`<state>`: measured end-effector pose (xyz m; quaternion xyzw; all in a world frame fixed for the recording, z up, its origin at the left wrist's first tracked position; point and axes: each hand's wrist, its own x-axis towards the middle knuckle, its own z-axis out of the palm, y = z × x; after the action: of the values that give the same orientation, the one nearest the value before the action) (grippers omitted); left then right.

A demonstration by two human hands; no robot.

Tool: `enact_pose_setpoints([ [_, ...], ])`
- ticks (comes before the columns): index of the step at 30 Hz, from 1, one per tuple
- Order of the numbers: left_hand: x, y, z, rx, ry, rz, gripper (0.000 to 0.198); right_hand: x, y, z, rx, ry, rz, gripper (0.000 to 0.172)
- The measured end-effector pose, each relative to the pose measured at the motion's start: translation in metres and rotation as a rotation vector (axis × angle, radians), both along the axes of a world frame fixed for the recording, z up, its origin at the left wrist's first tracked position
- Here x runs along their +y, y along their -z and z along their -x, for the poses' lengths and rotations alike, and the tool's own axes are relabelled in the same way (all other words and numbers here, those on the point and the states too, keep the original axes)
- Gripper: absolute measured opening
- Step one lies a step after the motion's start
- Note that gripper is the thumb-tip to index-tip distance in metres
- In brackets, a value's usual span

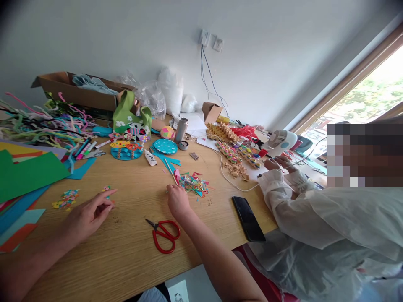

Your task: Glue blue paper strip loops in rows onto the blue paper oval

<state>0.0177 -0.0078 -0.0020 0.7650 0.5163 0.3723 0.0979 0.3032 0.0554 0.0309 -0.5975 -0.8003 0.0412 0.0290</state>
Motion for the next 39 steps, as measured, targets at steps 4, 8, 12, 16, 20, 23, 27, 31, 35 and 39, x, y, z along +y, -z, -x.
enact_pose_setpoints([
  [4,-0.001,-0.002,-0.001,-0.001,0.0,0.008,0.038,-0.004,-0.007,0.013,-0.083,0.018,0.018,0.032],
  [8,-0.002,-0.006,-0.002,0.0,-0.012,0.031,0.039,-0.002,-0.01,0.022,-0.107,0.003,0.005,0.033],
  [12,-0.002,-0.007,-0.002,-0.005,-0.014,0.026,0.039,-0.001,-0.01,0.024,-0.094,-0.032,0.007,0.034],
  [16,-0.001,-0.005,-0.002,0.009,-0.008,-0.004,0.039,-0.006,-0.008,0.013,-0.051,-0.075,0.024,0.033],
  [20,-0.002,-0.005,-0.002,0.011,-0.002,-0.001,0.039,-0.017,-0.011,-0.014,0.007,-0.043,0.035,0.032],
  [23,-0.002,-0.006,-0.002,0.0,-0.003,0.029,0.039,-0.023,-0.018,-0.041,0.043,0.05,0.017,0.031],
  [27,-0.001,-0.007,-0.001,-0.015,-0.009,0.031,0.04,-0.024,-0.023,-0.069,0.094,0.158,0.007,0.032],
  [31,0.001,-0.006,0.001,-0.019,-0.023,0.019,0.04,-0.021,-0.018,-0.077,0.151,0.207,-0.009,0.034],
  [35,0.002,-0.004,0.003,-0.012,-0.043,0.026,0.039,-0.019,-0.014,-0.076,0.194,0.226,-0.056,0.027],
  [39,0.004,0.005,0.005,-0.006,-0.054,0.006,0.041,-0.019,-0.013,-0.079,0.243,0.23,-0.084,0.018],
])
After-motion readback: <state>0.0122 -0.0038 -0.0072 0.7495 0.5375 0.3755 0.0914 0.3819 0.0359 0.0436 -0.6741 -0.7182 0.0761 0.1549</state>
